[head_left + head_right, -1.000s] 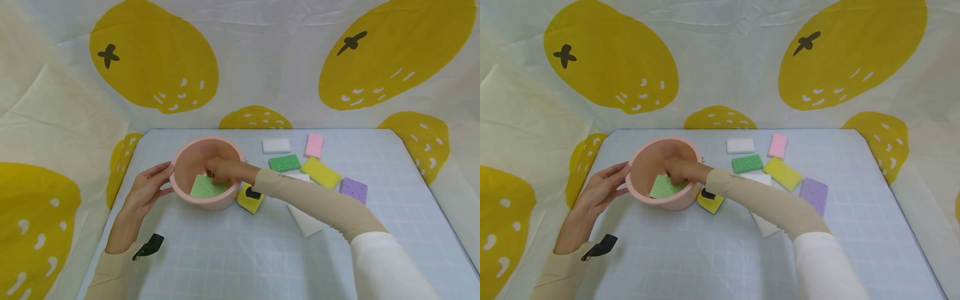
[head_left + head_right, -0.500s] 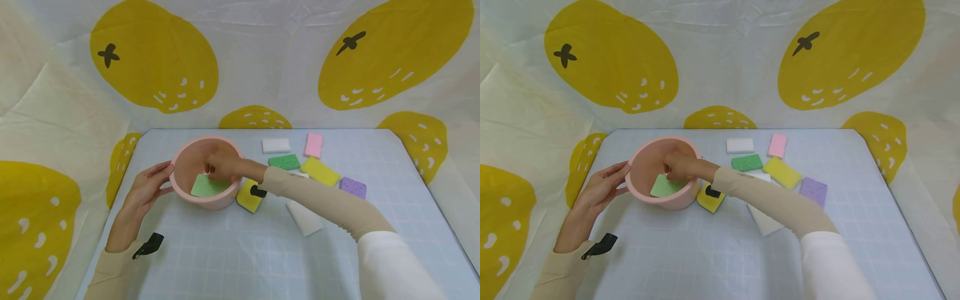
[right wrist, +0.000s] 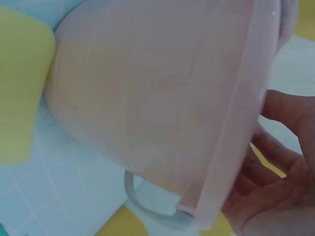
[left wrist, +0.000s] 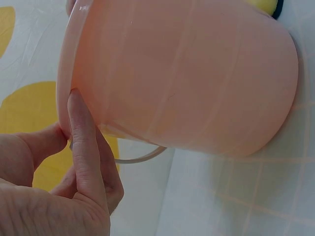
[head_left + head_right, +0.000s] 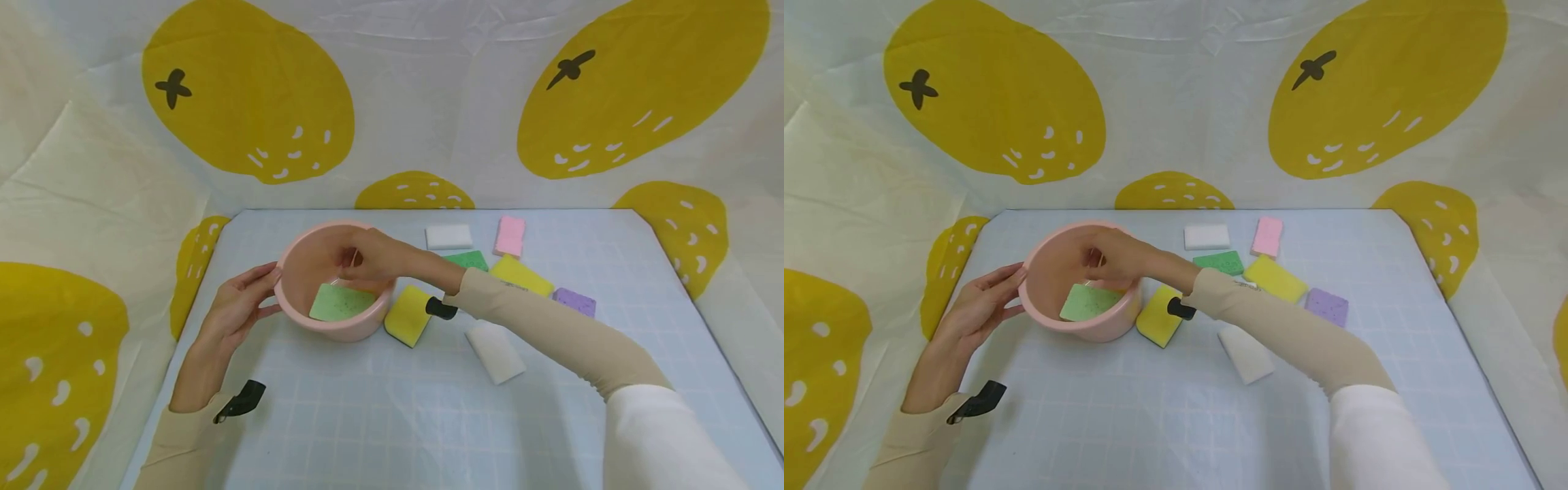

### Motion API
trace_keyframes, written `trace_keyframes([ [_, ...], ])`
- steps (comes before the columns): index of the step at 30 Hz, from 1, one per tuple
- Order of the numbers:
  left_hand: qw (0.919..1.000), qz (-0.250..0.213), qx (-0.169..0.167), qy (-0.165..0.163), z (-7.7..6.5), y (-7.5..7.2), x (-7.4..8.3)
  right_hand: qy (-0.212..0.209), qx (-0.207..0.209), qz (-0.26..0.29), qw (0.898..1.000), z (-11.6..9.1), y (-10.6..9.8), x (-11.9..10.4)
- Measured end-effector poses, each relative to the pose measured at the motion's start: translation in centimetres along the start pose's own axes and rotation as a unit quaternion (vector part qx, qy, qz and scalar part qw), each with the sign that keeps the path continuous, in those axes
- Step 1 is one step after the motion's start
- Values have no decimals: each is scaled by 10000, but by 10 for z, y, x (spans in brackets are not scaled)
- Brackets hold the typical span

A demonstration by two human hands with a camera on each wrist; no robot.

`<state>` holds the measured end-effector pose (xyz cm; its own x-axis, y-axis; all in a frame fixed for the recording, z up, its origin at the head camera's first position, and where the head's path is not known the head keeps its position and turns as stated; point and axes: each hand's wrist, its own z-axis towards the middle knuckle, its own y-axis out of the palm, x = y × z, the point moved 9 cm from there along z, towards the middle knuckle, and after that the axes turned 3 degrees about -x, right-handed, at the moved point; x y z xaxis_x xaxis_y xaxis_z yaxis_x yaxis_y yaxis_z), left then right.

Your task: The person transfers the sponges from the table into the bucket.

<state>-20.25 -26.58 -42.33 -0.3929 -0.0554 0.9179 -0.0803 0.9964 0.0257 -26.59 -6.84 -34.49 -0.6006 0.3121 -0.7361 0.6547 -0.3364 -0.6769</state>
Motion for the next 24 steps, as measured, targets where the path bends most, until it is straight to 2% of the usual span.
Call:
trace_keyframes([
  [7,10000,-14,13,-6,0,-1,-1,194,298,6,9994,-17,-20,4],
  [24,9999,0,72,-85,1,0,-2,-114,1088,488,9928,-61,-53,16],
])
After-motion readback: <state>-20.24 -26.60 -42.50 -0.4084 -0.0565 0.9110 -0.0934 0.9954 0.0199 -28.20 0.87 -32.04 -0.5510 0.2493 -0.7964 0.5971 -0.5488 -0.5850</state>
